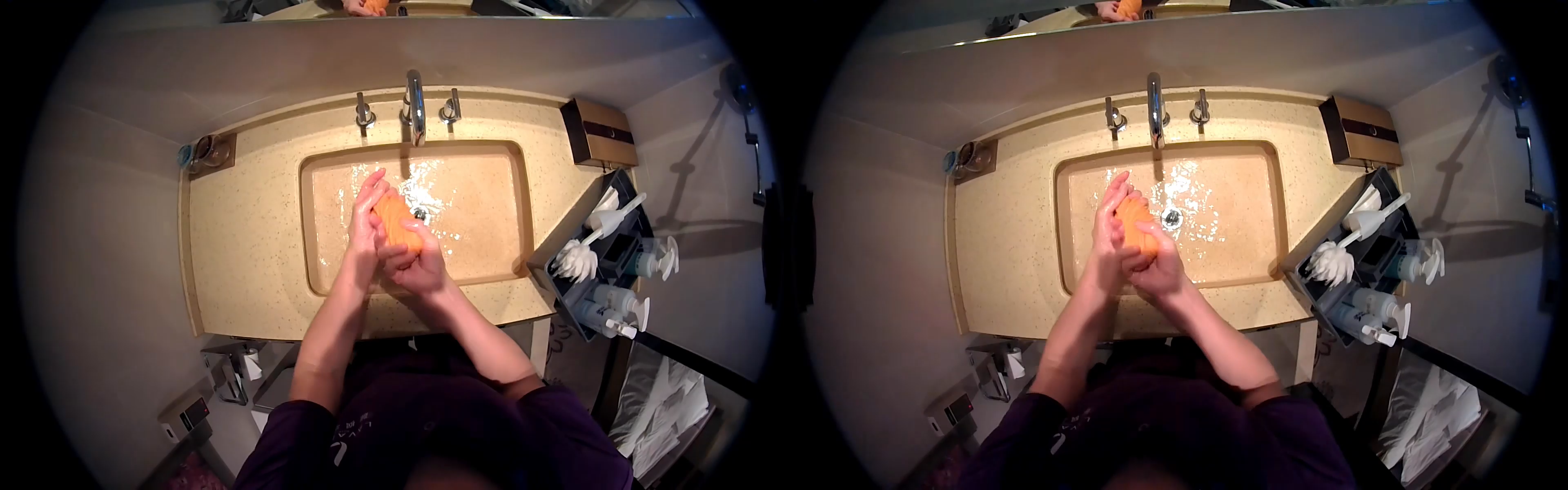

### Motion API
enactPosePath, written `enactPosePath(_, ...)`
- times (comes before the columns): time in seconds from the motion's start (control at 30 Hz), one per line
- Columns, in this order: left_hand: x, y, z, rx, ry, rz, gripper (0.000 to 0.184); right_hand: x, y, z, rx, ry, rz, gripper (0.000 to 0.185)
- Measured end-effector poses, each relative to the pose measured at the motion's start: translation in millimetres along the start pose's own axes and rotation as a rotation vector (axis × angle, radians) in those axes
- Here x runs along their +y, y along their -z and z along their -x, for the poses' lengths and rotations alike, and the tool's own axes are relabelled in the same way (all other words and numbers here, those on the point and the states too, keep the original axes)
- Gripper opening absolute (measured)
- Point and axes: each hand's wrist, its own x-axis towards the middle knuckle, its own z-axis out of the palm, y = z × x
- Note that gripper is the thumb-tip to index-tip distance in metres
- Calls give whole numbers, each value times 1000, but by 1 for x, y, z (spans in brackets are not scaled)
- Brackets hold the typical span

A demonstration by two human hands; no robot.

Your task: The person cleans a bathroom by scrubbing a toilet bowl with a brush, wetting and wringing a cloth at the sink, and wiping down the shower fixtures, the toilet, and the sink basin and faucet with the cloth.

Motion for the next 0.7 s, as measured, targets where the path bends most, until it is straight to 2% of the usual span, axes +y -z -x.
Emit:
enactPosePath(0.03, 8, 3, -7, -1, 3, -2, 41, -4, 3, 1, -96, -183, 122, 31)
enactPosePath(0.07, 14, 6, -12, -50, 39, -87, 35, -8, 6, 4, -97, -180, 121, 31)
enactPosePath(0.1, 17, 5, -15, -99, 73, -171, 30, -8, -4, 7, -3, -161, 282, 27)
enactPosePath(0.13, 20, -8, -13, -55, 36, -164, 24, -7, -12, 9, 91, -142, 442, 24)
enactPosePath(0.17, 27, -15, -12, -55, 35, -163, 24, -6, -18, 9, 92, -143, 442, 24)
enactPosePath(0.23, 37, -20, -13, -165, 64, -323, 24, -4, -28, 5, 289, -77, 1046, 23)
enactPosePath(0.27, 40, -21, -15, -166, 62, -324, 24, -6, -30, 4, 327, -93, 1139, 28)
enactPosePath(0.3, 43, -19, -19, -221, 49, -513, 25, -9, -30, 2, 326, -92, 1141, 28)
enactPosePath(0.33, 44, -19, -22, -276, 34, -701, 28, -13, -28, 0, 352, -110, 1317, 30)
enactPosePath(0.37, 43, -19, -25, -277, 31, -700, 28, -17, -24, -3, 378, -127, 1492, 33)
enactPosePath(0.4, 39, -15, -29, -302, 10, -884, 30, -20, -15, -7, 378, -127, 1493, 33)
enactPosePath(0.47, 22, -1, -37, -302, -106, -1262, 33, -26, 14, -21, 453, 52, 1876, 32)
enactPosePath(0.5, 8, 11, -41, -301, -107, -1262, 33, -28, 33, -28, 451, 52, 1877, 32)
enactPosePath(0.57, -16, 31, -42, -63, -387, -1684, 30, -31, 60, -37, 651, 379, 2581, 40)
enactPosePath(0.6, -19, 35, -39, 28, -262, -1547, 26, -35, 57, -33, 590, 269, 2611, 47)
enactPosePath(0.63, -19, 35, -37, 25, -279, -1545, 26, -37, 54, -30, 588, 286, 2619, 47)
enactPosePath(0.7, -19, 40, -25, 139, 56, -709, 29, -34, 53, -17, 527, 300, 2765, 53)
